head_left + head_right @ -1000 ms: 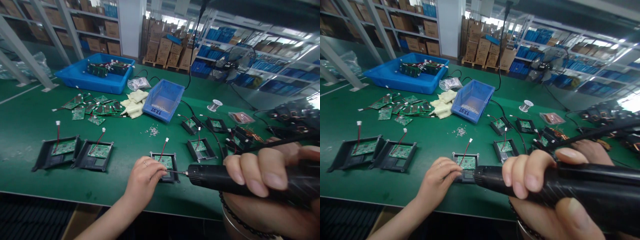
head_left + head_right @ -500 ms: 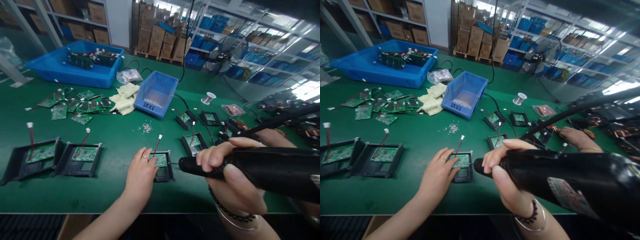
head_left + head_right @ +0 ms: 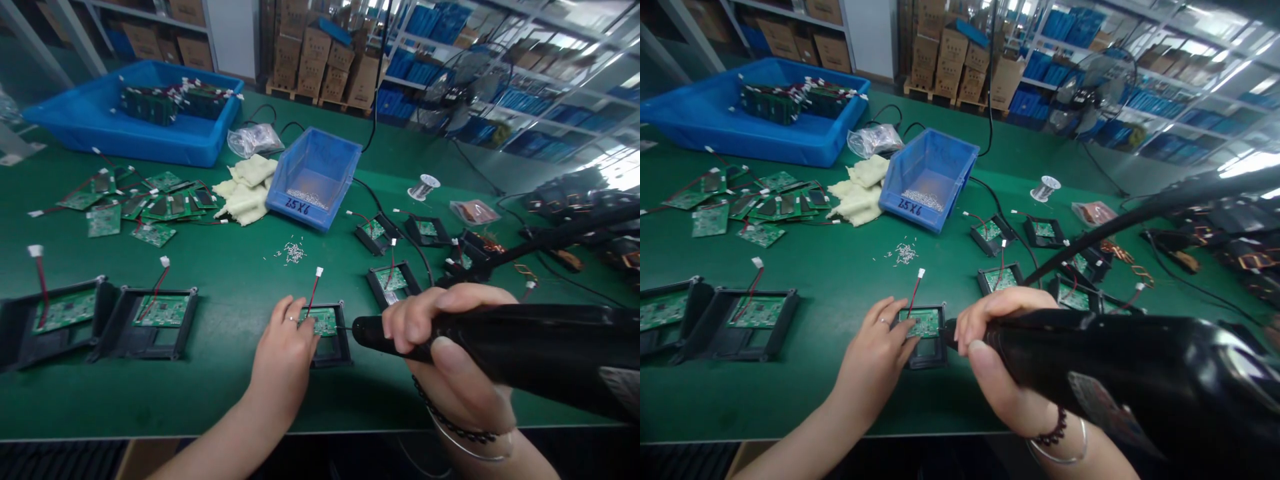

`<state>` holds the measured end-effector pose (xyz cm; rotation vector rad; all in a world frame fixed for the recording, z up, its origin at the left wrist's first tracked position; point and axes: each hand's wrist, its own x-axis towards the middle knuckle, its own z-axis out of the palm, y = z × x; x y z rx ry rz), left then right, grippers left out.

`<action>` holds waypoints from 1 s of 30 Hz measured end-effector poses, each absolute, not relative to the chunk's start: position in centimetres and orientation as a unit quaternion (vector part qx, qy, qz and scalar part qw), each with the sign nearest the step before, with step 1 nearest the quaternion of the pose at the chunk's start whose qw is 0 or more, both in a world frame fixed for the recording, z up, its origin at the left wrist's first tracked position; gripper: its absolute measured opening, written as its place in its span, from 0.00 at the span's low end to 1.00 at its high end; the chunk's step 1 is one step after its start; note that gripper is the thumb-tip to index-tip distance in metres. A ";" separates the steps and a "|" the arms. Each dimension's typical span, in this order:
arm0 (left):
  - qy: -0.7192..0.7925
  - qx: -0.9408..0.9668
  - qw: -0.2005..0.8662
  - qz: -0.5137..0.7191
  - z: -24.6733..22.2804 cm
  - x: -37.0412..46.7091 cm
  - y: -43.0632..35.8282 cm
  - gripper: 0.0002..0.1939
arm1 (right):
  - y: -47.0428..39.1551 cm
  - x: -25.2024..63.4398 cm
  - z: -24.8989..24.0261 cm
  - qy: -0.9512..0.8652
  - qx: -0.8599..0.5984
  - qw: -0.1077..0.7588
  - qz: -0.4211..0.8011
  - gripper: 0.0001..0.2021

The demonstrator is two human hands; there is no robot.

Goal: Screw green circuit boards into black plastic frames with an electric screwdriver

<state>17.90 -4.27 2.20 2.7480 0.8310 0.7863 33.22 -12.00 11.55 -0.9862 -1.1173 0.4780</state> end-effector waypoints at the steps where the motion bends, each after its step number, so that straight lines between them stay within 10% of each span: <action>1: 0.278 0.919 0.083 0.267 2.2 17.9 -4.3 0.03 | -11.9 33.2 11.6 -0.506 -0.444 0.705 0.222 0.09; 14: 0.307 0.915 0.076 0.251 2.1 18.0 -4.5 0.05 | -9.6 34.3 13.0 -0.526 -0.380 0.703 0.290 0.15; 20: 0.314 0.910 0.084 0.256 1.5 18.1 -4.5 0.05 | -1.9 36.0 12.5 -0.423 -0.397 0.813 0.049 0.15; 30: 0.274 0.857 0.154 0.409 1.7 17.5 -4.1 0.11 | 2.5 35.4 8.6 -0.439 -0.424 0.788 0.078 0.15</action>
